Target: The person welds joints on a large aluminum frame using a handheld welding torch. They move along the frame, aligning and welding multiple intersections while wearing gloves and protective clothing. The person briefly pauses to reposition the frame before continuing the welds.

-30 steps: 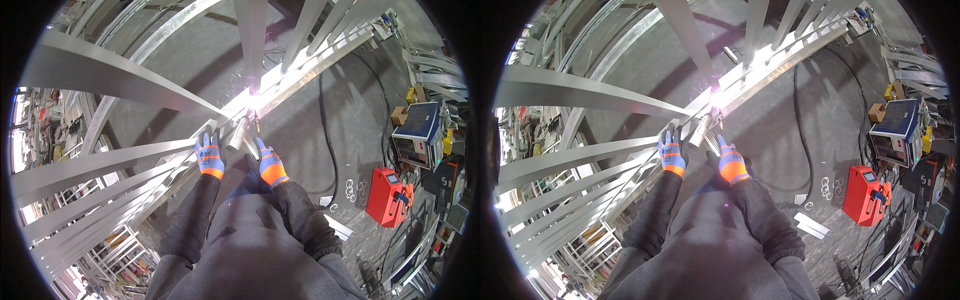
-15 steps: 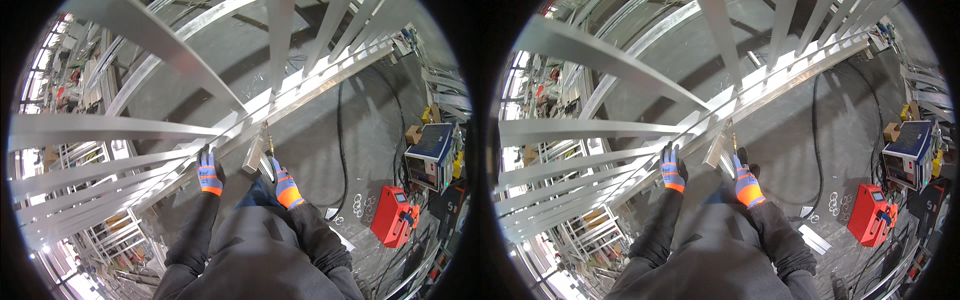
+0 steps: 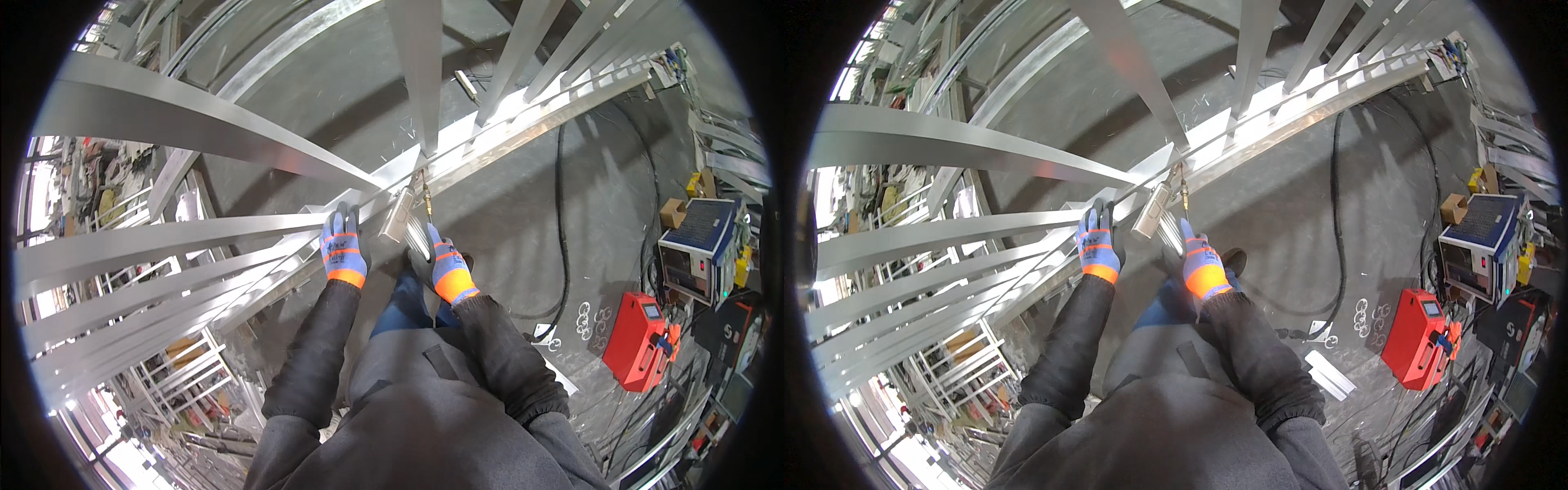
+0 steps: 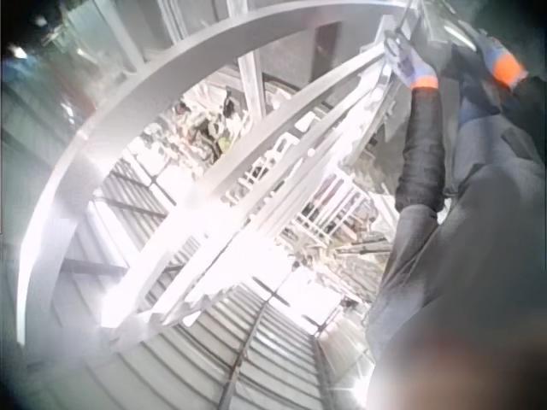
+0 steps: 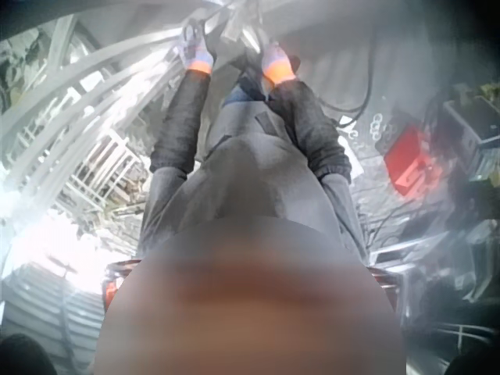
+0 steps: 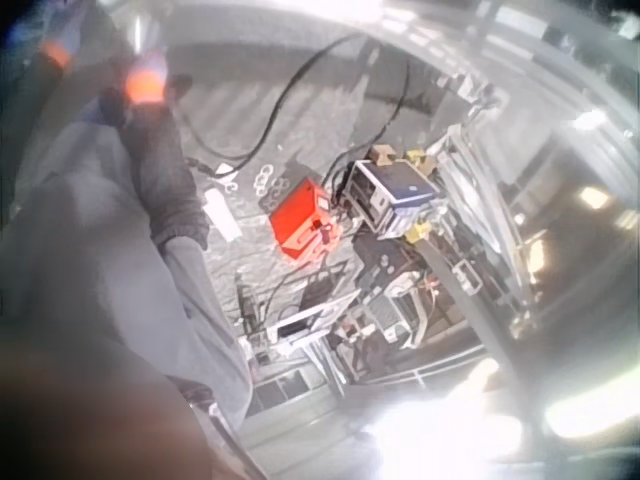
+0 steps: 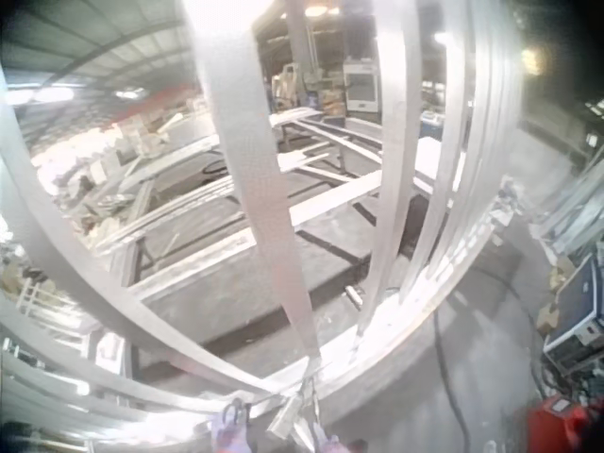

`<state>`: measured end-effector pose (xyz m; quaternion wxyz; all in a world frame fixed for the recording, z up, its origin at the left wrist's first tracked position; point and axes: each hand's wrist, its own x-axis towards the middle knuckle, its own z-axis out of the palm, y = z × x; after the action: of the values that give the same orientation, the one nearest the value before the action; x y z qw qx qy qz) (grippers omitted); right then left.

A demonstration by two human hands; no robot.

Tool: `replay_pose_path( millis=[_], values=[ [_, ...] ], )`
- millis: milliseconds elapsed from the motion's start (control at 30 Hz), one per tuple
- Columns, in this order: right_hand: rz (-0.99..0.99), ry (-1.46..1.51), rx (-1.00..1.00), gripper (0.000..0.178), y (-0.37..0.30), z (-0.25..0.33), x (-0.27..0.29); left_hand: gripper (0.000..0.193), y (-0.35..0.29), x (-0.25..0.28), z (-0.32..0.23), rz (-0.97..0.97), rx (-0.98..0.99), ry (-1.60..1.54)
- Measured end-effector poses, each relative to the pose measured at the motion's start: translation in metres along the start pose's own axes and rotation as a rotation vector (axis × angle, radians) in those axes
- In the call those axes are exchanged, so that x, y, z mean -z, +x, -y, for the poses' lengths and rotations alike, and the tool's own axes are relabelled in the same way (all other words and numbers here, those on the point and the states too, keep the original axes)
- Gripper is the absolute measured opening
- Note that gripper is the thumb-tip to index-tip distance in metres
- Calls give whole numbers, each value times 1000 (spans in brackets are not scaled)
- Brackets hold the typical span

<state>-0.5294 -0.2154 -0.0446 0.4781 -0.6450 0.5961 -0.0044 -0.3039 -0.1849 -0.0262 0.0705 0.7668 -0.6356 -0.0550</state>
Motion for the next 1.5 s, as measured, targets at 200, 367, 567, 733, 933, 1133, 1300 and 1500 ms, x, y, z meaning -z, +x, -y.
replay_pose_path(
  millis=[200,367,567,733,933,1133,1300,1500],
  values=[
    [-149,138,34,72,6,7,-21,74,-3,-8,20,73,-61,-11],
    [-172,176,6,73,6,12,-31,76,-2,-12,33,109,-126,14],
    [-180,181,-25,77,3,20,-29,69,-3,-10,36,122,-134,-4],
    [-201,186,-50,78,-1,23,-32,57,-1,-10,41,36,-244,-48],
    [-210,162,-84,80,-2,24,-36,54,-1,-7,41,88,-230,-41],
    [-178,166,-107,82,-9,26,-34,51,0,-3,40,60,-271,-52],
    [-172,154,-152,83,-9,26,-35,50,1,-7,42,41,-295,-61],
    [-205,146,-140,84,-13,24,-38,51,-2,-10,44,47,-279,-59]
  ],
)
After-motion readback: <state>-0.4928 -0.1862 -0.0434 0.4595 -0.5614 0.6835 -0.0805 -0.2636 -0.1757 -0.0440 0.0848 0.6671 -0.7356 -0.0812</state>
